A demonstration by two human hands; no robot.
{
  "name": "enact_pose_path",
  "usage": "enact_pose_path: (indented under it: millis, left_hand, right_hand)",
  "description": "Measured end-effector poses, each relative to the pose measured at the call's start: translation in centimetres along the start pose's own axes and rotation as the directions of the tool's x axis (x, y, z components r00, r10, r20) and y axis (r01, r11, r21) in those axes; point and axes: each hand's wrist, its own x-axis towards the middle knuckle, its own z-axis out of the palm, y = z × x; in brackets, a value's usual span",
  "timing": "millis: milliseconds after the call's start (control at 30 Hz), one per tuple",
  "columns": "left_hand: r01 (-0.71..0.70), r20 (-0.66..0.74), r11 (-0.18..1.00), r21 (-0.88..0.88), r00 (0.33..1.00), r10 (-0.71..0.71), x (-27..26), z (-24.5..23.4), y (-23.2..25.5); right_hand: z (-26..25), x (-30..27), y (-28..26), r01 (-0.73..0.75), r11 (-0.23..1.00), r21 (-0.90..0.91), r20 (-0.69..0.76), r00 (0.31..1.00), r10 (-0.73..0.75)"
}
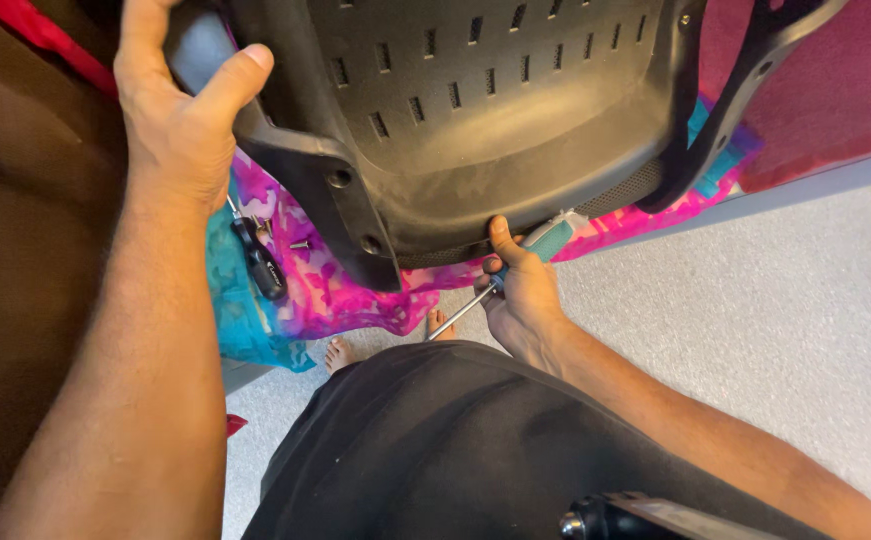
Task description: The person uses a screwdriver to tighten screws into the underside of a black plastic chair, securing the armrests and frame. The chair is held upside down while the person works on multiple screw holes.
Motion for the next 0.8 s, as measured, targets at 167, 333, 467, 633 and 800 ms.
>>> enact_pose_path:
  millis: [167, 333, 467, 633, 800]
  left_hand:
    - [0.113, -0.008, 0.992, 0.046, 0.994, -0.113, 1.3, 0.3, 2.3]
    - [-0.014, -0.157, 0.892, 0.452, 0.983, 0.095, 1.9, 1.7, 1.6]
    - [-0.318, 0.059, 0.556, 0.768, 0.900, 0.432, 1.4, 1.6, 1.2]
    - [-0.308, 0.100, 0.724, 0.618, 0.944, 0.316, 1.6, 1.3, 1.5]
    - [-0.421, 0.088, 0.800, 0.428, 0.900, 0.427, 1.3, 2.1, 2.2]
  right_hand:
    - [0.3, 0.1, -0.1, -0.016, 1.000, -0.002, 0.015, 1.000, 0.016]
    - [0.4, 0.0, -0.2, -0.016, 1.000, -0.006, -0.018, 1.000, 0.016]
    - [-0.1, -0.2, -0.2, -0.006, 1.000, 0.002, 0.019, 1.000, 0.006]
    - [-0.8, -0.1, -0.6, -0.022, 1.000, 0.014, 0.086, 0.996, 0.021]
    - [-2.0, -1.2, -2.0, 0.023, 0.999, 0.042, 0.049, 0.999, -0.025]
